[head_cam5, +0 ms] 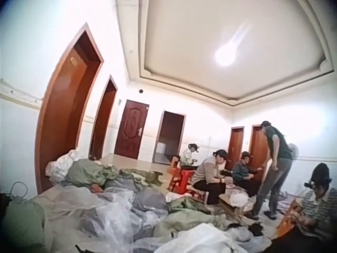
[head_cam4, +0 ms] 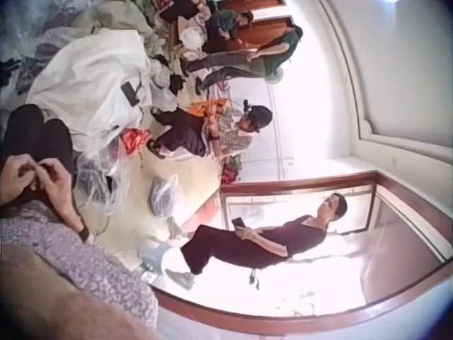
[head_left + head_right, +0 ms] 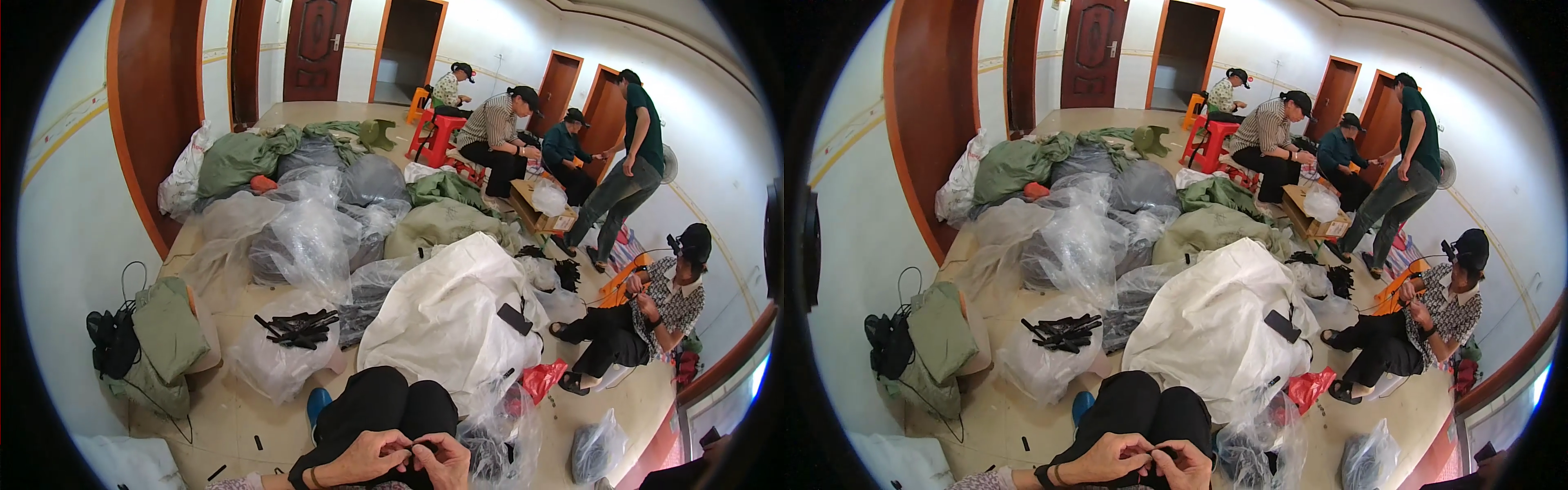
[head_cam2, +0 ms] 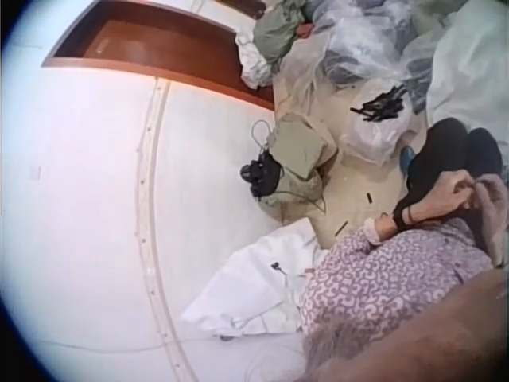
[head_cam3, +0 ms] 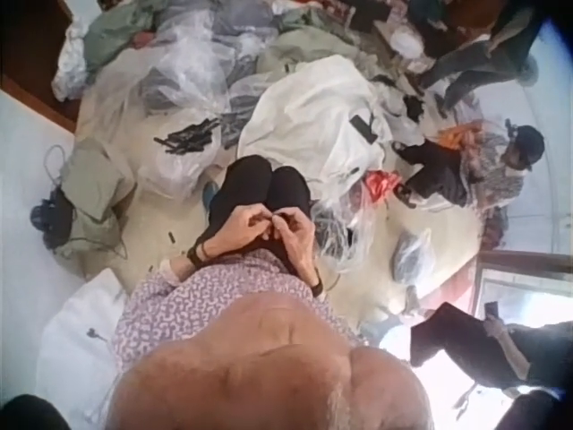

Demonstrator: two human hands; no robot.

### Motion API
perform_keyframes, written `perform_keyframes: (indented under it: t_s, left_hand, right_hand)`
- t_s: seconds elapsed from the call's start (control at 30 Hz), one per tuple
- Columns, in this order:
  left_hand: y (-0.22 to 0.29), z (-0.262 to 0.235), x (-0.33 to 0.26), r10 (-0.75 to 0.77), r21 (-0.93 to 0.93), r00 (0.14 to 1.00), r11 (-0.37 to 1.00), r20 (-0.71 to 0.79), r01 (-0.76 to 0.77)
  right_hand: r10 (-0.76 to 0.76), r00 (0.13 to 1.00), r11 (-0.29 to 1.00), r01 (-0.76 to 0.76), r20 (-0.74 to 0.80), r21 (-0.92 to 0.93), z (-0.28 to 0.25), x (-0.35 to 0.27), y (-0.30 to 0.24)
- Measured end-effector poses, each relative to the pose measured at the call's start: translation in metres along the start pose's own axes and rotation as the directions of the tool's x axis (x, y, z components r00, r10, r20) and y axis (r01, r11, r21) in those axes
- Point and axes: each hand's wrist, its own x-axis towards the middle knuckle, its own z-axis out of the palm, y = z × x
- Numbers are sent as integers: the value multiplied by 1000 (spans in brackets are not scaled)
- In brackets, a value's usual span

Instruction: Assembling small black plastic components for shoe manufacturing by hand.

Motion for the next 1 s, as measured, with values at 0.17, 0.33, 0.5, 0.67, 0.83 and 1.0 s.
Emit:
perform_keyframes:
  t_s: [0.17,0.33,0.5,0.67,0.83,1.0]
  left_hand:
    - [20,6,-7,-68,3,997,998,-20,68]
    - [12,0,-5,-134,28,991,991,-2,134]
    - [15,-4,-10,-153,30,987,988,55,152]
    - [22,0,-20,-224,-21,973,974,50,225]
    - [28,-3,-24,-280,-36,952,957,123,286]
    - [35,-5,-15,-275,-56,949,956,153,286]
  right_hand:
    - [22,1000,1000,-22,9,9,-2,2,3]
    - [-54,996,998,55,-72,23,-9,4,11]
    - [-179,982,978,184,66,-98,-13,2,8]
    - [-34,969,999,30,245,22,-20,-3,21]
    - [70,957,996,-84,281,41,-22,-10,23]
    - [72,968,994,-90,242,62,-25,-3,21]
